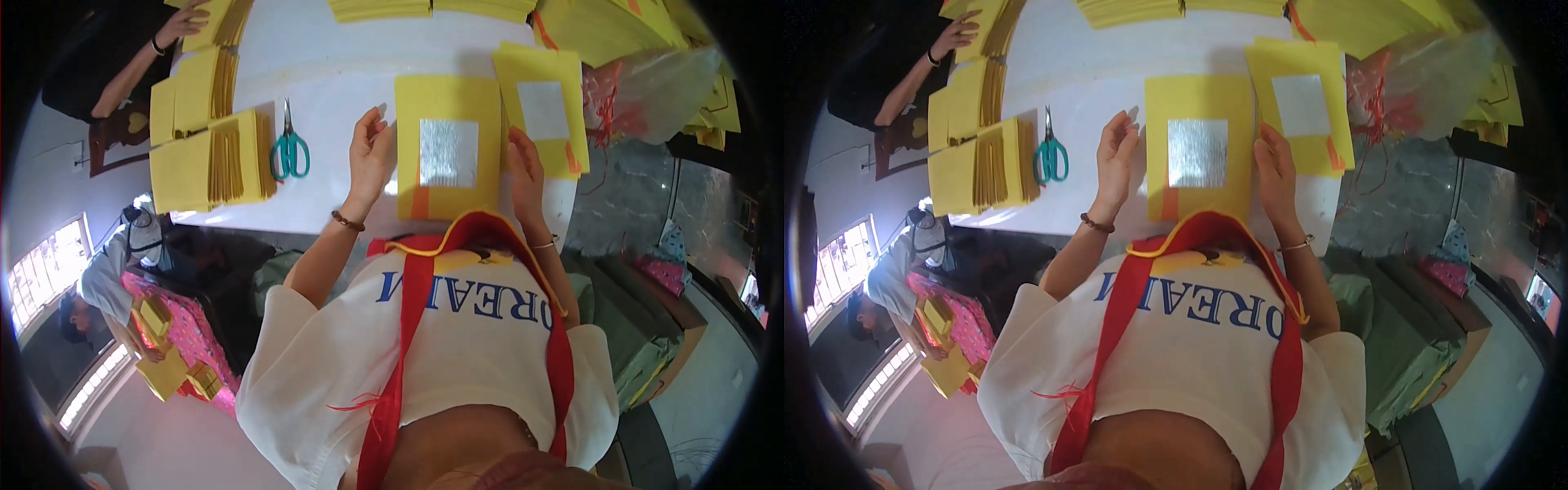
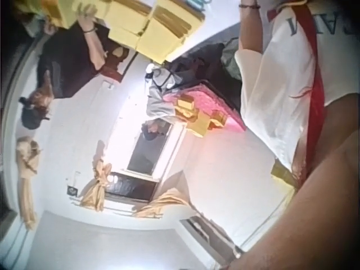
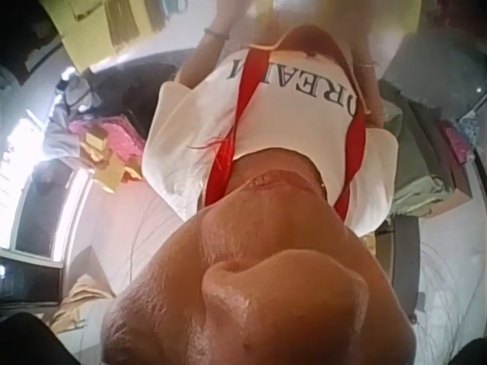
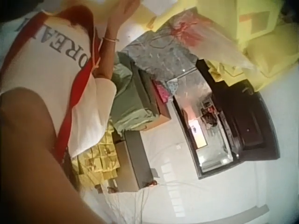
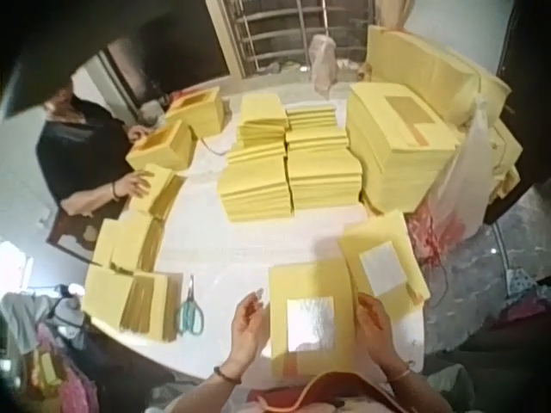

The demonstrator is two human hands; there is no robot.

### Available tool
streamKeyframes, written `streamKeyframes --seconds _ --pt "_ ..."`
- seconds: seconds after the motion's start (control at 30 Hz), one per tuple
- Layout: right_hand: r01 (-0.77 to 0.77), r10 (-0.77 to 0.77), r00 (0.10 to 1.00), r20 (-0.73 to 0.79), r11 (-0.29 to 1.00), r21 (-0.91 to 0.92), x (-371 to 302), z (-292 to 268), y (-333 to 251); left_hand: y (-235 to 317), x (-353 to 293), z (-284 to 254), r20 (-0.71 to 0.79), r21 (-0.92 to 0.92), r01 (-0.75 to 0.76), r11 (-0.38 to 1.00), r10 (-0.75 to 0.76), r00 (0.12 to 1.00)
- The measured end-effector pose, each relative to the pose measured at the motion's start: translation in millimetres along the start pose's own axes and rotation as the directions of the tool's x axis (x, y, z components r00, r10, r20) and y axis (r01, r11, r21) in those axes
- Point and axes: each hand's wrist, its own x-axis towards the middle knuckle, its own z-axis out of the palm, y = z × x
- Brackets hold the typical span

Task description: Manually folding yellow paper sheets with silver foil squares attached.

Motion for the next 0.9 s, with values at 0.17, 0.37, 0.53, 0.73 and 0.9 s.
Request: streamKeyframes --seconds 0.17,0.37,0.53,0.73,0.9 --pt "-0.069 0.077 0.997 -0.025 0.973 0.221 -31.9 19.6 8.9 -22.3 -36.6 10.6 0.057 -0.01 -0.049 0.999 0.049 0.997" --pt "0.036 -0.035 0.999 -0.007 0.999 0.033 -34.3 26.3 28.0 -38.5 -34.5 13.3 0.076 -0.179 -0.131 0.975 0.147 0.986" --pt "0.104 -0.104 0.995 -0.001 0.994 0.018 -33.4 25.1 28.7 -46.0 -32.0 12.5 0.054 -0.115 -0.174 0.978 0.181 0.982" --pt "0.411 -0.422 0.906 -0.022 0.892 -0.188 -36.0 10.8 31.6 -20.4 -34.8 -3.2 0.188 0.405 -0.514 0.756 0.481 0.856" --pt "0.519 -0.445 0.854 0.268 0.757 -0.397 -53.2 -11.9 24.0 1.7 -57.5 -30.6 0.792 0.398 -0.882 0.251 0.391 0.469"
